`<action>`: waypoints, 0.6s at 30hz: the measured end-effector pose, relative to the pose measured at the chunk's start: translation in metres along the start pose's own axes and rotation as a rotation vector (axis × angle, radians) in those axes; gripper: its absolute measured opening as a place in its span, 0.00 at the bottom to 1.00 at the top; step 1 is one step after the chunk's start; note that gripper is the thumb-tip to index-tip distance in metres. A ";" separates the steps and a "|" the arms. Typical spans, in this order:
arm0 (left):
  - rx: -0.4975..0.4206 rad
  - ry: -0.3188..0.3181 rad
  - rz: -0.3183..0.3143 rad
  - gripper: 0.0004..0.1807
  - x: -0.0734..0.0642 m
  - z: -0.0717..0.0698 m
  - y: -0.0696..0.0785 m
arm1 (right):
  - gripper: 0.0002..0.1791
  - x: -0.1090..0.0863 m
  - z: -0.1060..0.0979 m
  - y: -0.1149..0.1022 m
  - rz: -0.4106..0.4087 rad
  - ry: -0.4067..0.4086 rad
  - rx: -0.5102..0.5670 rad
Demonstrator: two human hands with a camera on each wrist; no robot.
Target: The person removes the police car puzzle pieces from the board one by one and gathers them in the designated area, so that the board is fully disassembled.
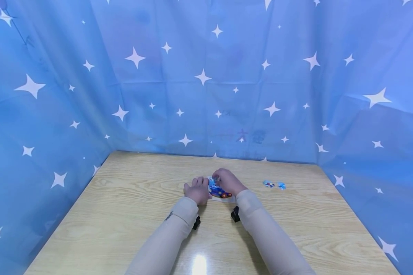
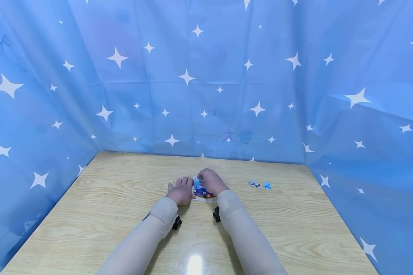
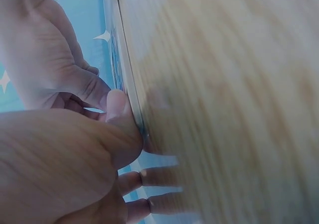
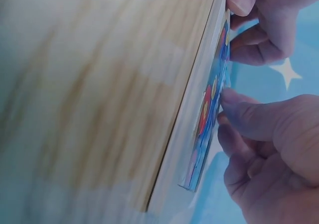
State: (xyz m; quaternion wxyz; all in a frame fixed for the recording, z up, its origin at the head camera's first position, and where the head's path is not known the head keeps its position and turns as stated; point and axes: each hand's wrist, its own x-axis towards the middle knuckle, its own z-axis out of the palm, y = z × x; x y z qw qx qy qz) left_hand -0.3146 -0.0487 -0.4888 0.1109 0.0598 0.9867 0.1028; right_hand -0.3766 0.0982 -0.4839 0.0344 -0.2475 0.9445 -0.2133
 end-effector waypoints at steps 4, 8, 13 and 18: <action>0.004 -0.008 -0.004 0.33 0.001 0.001 0.000 | 0.12 0.000 -0.001 -0.002 -0.010 0.004 -0.011; 0.015 -0.010 -0.003 0.33 0.001 0.000 0.000 | 0.12 -0.001 -0.002 -0.005 -0.023 0.001 -0.085; -0.003 -0.012 0.002 0.35 0.000 -0.001 0.000 | 0.12 -0.003 0.001 -0.010 -0.020 0.007 -0.205; -0.003 -0.011 0.007 0.36 -0.001 -0.001 -0.001 | 0.11 -0.004 0.003 -0.013 -0.004 0.023 -0.238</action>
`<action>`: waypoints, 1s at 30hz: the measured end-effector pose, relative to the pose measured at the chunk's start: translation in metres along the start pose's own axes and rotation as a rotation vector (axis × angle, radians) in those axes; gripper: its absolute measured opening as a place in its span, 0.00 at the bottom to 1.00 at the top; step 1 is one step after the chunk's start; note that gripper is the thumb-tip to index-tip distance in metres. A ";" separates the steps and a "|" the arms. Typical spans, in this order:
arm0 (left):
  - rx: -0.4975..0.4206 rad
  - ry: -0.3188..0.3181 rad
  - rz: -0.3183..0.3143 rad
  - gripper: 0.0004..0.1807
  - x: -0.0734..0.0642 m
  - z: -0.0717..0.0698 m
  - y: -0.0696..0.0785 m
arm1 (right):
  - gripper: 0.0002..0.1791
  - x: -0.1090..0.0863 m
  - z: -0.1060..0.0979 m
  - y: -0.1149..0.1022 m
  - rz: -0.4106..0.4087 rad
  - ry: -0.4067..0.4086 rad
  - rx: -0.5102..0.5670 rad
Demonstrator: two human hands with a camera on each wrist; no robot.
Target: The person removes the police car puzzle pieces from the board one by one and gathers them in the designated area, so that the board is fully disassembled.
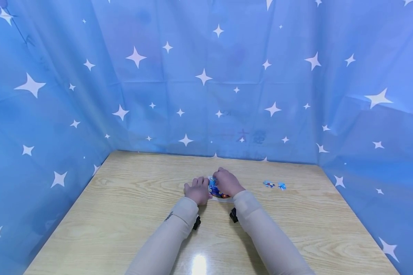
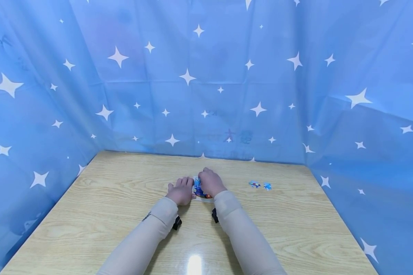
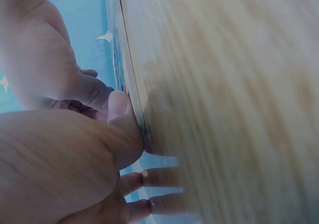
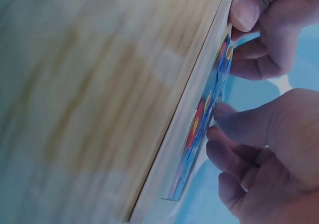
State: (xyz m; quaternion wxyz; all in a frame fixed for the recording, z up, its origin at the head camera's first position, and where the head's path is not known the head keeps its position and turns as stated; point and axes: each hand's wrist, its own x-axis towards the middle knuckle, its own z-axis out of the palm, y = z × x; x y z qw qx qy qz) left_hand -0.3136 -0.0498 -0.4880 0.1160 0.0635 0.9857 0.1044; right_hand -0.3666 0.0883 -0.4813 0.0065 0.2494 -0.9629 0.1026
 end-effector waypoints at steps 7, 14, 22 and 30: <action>-0.014 0.014 0.006 0.34 -0.002 0.000 0.000 | 0.10 0.000 0.003 -0.001 0.015 0.000 -0.017; -0.016 0.015 0.022 0.32 0.001 0.002 -0.001 | 0.12 0.000 0.001 -0.001 0.026 0.004 0.016; 0.021 0.014 0.017 0.29 0.003 0.004 -0.001 | 0.12 -0.001 0.000 0.002 0.026 -0.020 0.045; 0.007 0.025 0.018 0.23 0.001 0.005 -0.002 | 0.15 -0.004 -0.002 0.009 0.043 -0.033 0.122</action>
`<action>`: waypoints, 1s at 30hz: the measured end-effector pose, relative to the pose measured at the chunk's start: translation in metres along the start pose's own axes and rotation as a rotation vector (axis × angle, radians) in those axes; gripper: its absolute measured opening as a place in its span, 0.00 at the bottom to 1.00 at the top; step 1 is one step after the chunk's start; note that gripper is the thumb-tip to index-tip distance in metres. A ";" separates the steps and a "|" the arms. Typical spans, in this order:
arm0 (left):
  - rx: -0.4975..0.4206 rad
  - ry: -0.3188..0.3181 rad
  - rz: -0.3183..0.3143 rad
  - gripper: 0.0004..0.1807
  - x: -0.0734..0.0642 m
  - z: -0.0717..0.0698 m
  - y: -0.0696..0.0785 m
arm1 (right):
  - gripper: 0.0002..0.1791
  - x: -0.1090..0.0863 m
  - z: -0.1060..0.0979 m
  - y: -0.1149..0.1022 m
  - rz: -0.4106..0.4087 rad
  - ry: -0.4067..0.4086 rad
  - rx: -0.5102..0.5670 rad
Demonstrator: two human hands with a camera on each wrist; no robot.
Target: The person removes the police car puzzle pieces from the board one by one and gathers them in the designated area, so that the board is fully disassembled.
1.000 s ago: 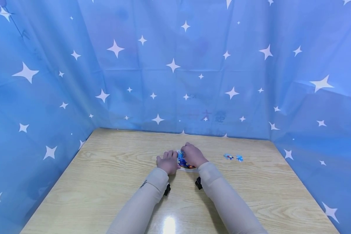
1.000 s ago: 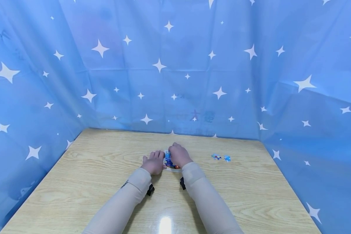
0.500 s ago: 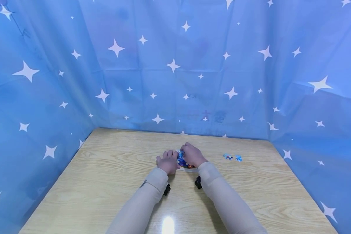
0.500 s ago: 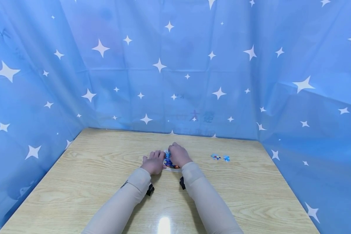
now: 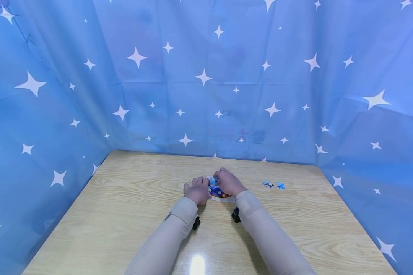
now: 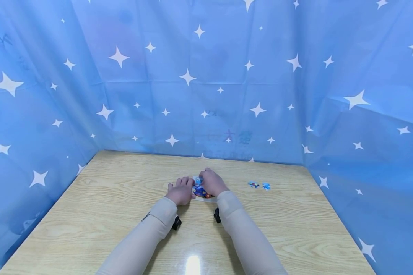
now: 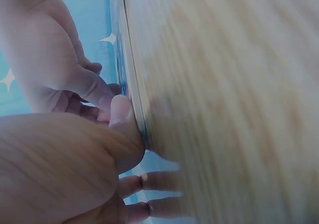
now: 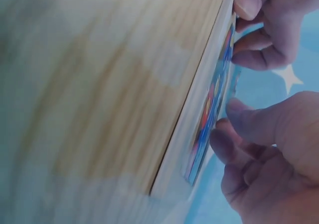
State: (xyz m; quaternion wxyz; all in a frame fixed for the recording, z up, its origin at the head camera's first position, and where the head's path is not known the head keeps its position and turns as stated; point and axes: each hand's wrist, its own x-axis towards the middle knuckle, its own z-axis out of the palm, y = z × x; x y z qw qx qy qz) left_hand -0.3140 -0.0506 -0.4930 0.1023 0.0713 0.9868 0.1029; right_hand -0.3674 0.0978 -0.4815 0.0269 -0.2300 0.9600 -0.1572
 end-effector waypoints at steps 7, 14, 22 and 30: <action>-0.024 -0.007 0.002 0.23 0.001 0.000 -0.001 | 0.15 -0.003 -0.008 0.006 0.004 0.003 0.058; -0.034 -0.013 -0.004 0.26 0.003 0.002 -0.001 | 0.16 -0.005 -0.012 0.016 0.025 0.003 0.039; -0.043 -0.016 -0.014 0.27 0.004 0.003 0.000 | 0.15 -0.014 -0.017 0.031 0.048 0.004 0.036; -0.045 -0.009 -0.009 0.25 0.001 0.001 0.002 | 0.15 -0.027 -0.022 0.050 0.064 0.019 0.037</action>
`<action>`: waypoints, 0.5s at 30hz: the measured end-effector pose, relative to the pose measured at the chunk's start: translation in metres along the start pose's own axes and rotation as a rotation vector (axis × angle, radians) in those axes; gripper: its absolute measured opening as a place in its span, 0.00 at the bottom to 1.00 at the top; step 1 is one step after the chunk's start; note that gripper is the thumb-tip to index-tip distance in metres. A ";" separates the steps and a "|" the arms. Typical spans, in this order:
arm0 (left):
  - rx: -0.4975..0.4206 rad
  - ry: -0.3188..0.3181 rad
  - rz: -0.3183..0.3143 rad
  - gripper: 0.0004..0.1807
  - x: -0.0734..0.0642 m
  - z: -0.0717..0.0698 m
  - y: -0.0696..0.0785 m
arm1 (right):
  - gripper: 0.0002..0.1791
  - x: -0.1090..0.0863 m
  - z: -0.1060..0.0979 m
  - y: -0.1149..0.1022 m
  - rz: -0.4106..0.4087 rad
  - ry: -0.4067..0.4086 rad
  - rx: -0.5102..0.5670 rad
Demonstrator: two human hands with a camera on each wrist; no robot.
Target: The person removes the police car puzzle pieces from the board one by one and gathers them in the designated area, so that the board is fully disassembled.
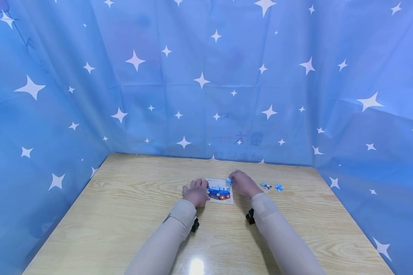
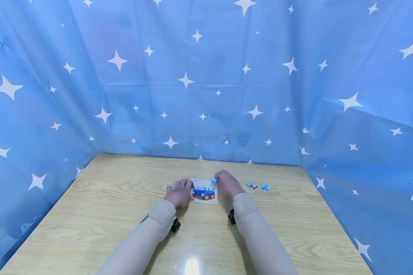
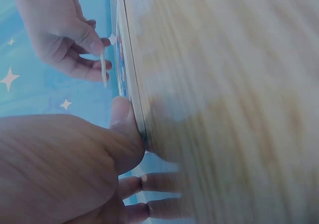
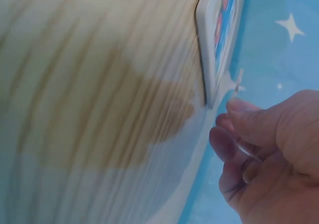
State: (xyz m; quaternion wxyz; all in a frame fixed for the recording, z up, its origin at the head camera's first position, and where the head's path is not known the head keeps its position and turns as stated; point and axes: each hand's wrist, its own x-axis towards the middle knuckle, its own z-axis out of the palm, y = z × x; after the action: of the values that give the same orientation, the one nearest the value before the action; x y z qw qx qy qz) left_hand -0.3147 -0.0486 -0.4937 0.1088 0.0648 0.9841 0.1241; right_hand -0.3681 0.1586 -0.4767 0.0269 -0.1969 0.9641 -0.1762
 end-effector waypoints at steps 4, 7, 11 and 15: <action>-0.007 0.006 0.004 0.26 -0.003 -0.002 0.001 | 0.16 -0.005 -0.004 0.010 0.031 -0.003 0.008; -0.013 0.015 0.002 0.27 -0.004 -0.003 0.001 | 0.15 -0.007 -0.007 0.017 0.059 -0.005 0.005; -0.019 0.015 0.001 0.28 -0.005 -0.003 0.001 | 0.16 -0.010 -0.009 0.026 0.070 -0.003 0.007; -0.020 0.007 0.004 0.28 -0.005 -0.003 0.001 | 0.16 -0.013 -0.011 0.035 0.067 -0.011 0.001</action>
State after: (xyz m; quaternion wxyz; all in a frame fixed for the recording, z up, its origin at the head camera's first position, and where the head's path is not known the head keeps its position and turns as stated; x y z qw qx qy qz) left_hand -0.3105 -0.0492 -0.4893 0.1059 0.0651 0.9831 0.1342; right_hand -0.3705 0.1973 -0.4794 0.0380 -0.1657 0.9699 -0.1745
